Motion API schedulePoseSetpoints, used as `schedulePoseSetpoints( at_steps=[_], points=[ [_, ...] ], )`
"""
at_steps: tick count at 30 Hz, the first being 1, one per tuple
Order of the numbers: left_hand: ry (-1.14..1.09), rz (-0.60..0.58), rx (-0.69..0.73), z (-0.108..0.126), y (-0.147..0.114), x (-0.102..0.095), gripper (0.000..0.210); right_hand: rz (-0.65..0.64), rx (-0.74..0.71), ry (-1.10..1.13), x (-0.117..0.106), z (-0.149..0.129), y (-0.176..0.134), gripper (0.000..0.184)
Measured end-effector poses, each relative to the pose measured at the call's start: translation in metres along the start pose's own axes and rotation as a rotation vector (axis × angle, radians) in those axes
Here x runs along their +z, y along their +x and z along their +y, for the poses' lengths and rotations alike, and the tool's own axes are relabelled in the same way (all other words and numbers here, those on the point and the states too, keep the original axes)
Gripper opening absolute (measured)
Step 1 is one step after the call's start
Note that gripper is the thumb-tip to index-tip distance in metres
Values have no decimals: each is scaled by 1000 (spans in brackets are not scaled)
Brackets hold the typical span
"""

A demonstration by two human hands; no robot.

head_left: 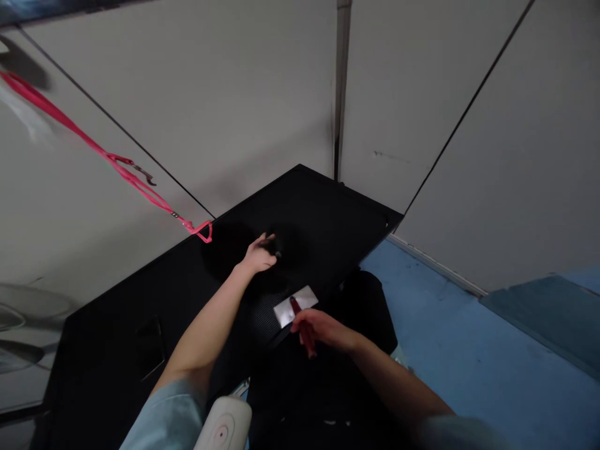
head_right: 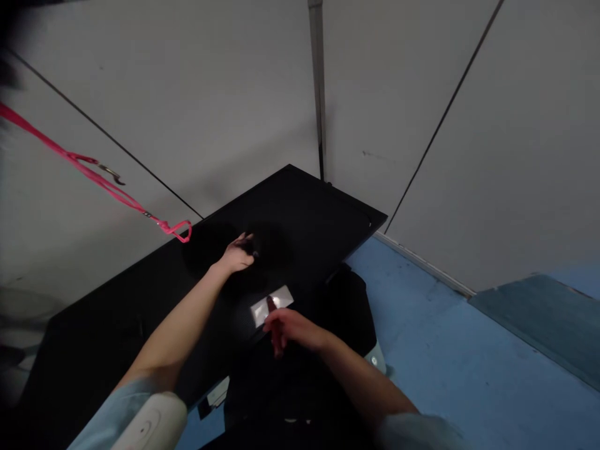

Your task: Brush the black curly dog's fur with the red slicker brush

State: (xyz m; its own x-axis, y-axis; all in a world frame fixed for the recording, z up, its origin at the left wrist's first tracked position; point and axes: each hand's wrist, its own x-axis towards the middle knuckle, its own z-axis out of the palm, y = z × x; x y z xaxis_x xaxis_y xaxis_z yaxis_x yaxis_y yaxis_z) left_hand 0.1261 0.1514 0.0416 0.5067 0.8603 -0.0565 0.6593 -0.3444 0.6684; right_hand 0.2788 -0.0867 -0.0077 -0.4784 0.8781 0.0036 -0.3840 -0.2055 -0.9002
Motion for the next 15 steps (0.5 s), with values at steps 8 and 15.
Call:
schedulePoseSetpoints(
  at_steps=[8, 15],
  points=[
    [118, 31, -59, -8, 25, -8, 38, 453, 137, -387, -1, 3, 77, 26],
    [60, -17, -2, -20, 34, 2, 38, 507, 0, -177, 3, 17, 74, 26]
  ],
)
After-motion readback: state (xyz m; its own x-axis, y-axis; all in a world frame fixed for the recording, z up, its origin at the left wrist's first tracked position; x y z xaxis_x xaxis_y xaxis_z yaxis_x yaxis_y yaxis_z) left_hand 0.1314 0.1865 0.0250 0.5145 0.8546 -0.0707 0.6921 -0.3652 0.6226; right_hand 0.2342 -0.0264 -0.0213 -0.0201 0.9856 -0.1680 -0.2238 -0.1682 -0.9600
